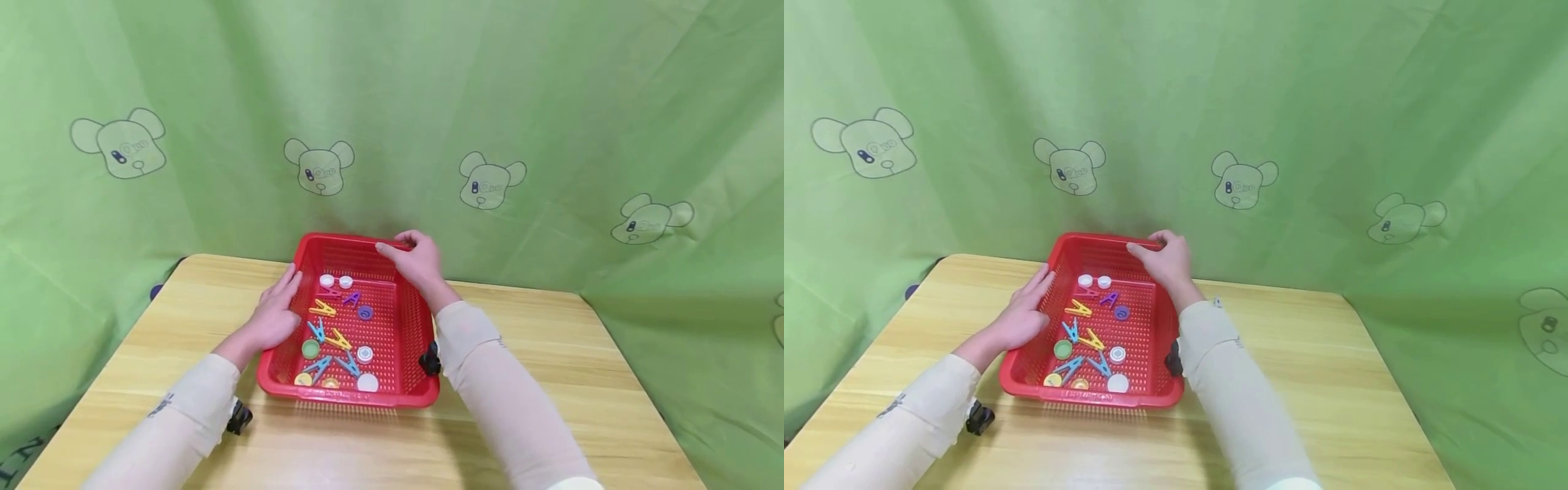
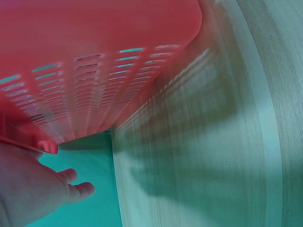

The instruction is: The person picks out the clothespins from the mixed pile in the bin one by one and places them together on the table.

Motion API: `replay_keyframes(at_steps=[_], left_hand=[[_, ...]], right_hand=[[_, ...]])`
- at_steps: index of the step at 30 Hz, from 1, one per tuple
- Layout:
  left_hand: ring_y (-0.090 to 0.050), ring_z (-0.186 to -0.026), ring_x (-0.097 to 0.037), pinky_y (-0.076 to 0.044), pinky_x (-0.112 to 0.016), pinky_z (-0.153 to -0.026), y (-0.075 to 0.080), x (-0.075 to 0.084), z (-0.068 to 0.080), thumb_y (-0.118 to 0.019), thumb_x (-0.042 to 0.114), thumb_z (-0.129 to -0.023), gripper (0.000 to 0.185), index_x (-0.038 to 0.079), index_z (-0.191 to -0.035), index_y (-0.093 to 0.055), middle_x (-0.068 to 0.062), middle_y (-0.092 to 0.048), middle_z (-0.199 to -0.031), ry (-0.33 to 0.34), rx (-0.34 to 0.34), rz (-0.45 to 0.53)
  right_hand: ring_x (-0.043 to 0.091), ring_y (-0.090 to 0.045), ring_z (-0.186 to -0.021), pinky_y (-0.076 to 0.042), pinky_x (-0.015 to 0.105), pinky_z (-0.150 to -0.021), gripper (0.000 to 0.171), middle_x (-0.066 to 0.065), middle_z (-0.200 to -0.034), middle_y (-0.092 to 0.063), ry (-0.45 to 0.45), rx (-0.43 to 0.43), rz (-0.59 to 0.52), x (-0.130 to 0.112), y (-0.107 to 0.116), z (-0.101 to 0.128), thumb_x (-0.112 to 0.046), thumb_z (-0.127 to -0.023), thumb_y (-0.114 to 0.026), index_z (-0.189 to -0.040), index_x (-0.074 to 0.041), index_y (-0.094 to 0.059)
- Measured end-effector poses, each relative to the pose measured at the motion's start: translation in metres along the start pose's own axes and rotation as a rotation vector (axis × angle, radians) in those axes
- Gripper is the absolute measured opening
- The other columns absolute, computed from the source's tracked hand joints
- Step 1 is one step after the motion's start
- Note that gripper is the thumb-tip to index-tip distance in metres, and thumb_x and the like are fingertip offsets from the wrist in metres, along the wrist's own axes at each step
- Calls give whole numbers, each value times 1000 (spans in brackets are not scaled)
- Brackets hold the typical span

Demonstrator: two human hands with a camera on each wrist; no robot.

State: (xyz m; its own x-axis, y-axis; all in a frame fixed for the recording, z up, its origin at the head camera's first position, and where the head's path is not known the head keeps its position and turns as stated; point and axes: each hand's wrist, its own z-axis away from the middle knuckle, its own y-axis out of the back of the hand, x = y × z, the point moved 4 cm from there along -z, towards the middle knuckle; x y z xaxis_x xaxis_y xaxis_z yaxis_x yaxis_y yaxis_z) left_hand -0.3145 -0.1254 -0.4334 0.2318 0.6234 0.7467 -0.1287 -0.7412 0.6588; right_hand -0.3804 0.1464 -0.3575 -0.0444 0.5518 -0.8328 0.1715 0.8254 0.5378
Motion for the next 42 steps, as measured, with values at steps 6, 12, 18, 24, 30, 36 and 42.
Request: replay_keyframes(at_steps=[6,12,18,24,30,36,42], left_hand=[[-9,-145,-48,-15,-64,-113,0,1,1,-55,-2,-78,87,-1,-158,-19,-9,-1,-167,-31,11,-18],[-9,-144,-48,-16,-64,-113,1,2,1,-55,-2,-78,87,-2,-157,-19,-10,-2,-167,-32,16,-10],[-9,-144,-48,-15,-64,-113,-2,1,2,-55,-2,-78,88,-1,-158,-19,-9,-1,-167,-27,12,-3],[-7,-146,-45,-16,-66,-112,-1,0,0,-55,-2,-79,88,1,-159,-18,-5,1,-167,-8,8,13],[-6,-146,-45,-15,-65,-112,2,1,-1,-55,-2,-79,88,2,-159,-18,-5,1,-167,-8,10,29],[-5,-146,-44,-16,-65,-112,2,0,-1,-57,-3,-78,90,3,-159,-17,-2,1,-167,-10,6,50],[-6,-146,-45,-16,-65,-112,2,-1,0,-57,-3,-78,90,3,-159,-18,-3,1,-167,-4,4,50]], right_hand=[[25,-56,-100,-50,40,-86,53,8,-111,-62,-64,-53,-66,5,-21,8,-36,-81,-83,-121,-6,-65],[25,-53,-105,-53,39,-86,53,10,-118,-60,-123,-66,-64,13,-39,14,-34,-79,-85,-122,-11,-64],[26,-53,-108,-53,42,-88,55,12,-122,-60,-153,-93,-60,26,-57,17,-30,-79,-86,-125,-11,-63],[26,-53,-107,-54,43,-88,54,14,-123,-60,-140,-124,-60,28,-68,18,-28,-79,-86,-125,-11,-63],[27,-56,-103,-53,42,-88,56,14,-119,-62,-151,-160,-13,34,-76,14,-27,-77,-87,-123,-8,-64],[28,-57,-100,-53,43,-89,55,10,-108,-62,-174,-185,101,44,-79,11,-25,-73,-90,-117,-7,-64],[28,-58,-99,-54,45,-87,55,9,-106,-61,-191,-228,154,50,-84,12,-27,-70,-92,-114,-9,-64]])
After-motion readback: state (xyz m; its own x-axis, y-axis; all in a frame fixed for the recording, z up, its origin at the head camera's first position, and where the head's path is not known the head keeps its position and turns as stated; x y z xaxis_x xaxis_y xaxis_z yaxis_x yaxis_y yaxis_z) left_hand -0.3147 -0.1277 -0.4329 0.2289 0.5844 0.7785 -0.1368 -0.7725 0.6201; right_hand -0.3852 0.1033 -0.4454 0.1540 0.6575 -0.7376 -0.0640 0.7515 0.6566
